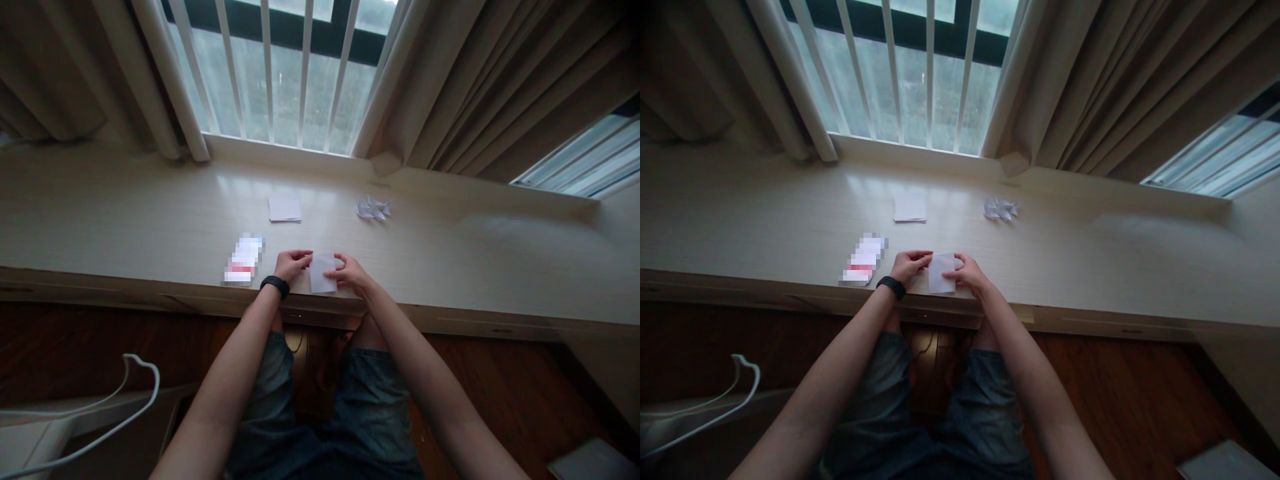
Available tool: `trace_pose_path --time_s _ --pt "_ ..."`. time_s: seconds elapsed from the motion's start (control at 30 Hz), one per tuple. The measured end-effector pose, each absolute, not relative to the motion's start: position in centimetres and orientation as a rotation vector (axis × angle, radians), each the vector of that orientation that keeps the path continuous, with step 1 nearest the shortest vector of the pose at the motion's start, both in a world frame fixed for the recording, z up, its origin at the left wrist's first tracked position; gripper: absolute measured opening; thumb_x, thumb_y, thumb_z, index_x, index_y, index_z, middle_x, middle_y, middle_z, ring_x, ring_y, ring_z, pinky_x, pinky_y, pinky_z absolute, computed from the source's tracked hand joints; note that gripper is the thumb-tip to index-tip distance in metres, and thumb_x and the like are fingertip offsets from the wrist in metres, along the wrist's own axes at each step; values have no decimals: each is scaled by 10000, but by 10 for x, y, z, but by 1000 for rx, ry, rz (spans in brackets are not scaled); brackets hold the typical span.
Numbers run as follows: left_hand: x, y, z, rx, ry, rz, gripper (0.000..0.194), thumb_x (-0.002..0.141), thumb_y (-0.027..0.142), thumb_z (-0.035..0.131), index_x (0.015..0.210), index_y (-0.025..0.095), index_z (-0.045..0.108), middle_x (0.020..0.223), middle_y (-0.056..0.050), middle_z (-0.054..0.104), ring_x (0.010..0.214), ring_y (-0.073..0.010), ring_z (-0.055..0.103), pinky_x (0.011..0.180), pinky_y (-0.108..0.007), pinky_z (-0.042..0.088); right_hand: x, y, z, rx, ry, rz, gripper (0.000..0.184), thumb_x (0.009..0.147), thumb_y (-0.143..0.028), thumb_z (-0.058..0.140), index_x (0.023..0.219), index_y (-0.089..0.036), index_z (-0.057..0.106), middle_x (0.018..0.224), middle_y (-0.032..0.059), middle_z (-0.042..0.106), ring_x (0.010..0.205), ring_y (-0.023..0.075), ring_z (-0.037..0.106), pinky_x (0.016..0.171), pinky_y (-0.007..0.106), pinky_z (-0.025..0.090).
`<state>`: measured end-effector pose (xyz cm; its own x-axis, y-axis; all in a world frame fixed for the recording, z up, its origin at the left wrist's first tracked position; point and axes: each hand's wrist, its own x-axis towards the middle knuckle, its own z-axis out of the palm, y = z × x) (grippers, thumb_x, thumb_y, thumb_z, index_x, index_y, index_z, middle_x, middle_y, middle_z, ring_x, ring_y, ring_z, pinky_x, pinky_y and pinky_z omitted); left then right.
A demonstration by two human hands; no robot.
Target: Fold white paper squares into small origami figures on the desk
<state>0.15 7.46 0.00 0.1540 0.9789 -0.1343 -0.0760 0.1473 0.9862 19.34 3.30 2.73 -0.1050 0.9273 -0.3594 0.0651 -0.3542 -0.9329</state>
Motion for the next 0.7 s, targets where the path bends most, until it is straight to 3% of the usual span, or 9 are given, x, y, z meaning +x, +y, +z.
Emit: trace_pose_path --time_s 0.2,0.37,0.53,0.7 --pt "2 75 -1 1171 1116 1037 428 629 362 773 947 82 715 724 -70 690 578 -103 566 549 -226 454 196 28 22 -1412 -1165 1541 689 555 -270 845 1161 -213 521 802 38 684 647 175 646 492 232 504" --pt "2 70 5 1239 1114 976 550 675 423 752 1101 89 653 739 -77 690 587 -130 617 502 -220 467 197 28 20 -1398 -1111 1490 699 528 -297 856 1138 -212 524 783 26 685 640 175 649 512 242 514" --pt "1 66 9 1364 1067 829 389 687 444 738 816 80 693 684 -90 677 537 -128 603 436 -206 451 199 30 15 -1378 -995 1446 723 517 -322 856 1143 -224 508 801 17 674 678 181 659 555 258 532" --pt "-1 67 9 1402 1020 730 341 697 414 734 793 89 695 654 -80 666 545 -135 617 407 -184 429 201 32 9 -1321 -971 1451 736 508 -317 863 1147 -225 508 812 15 677 699 180 663 585 261 541"
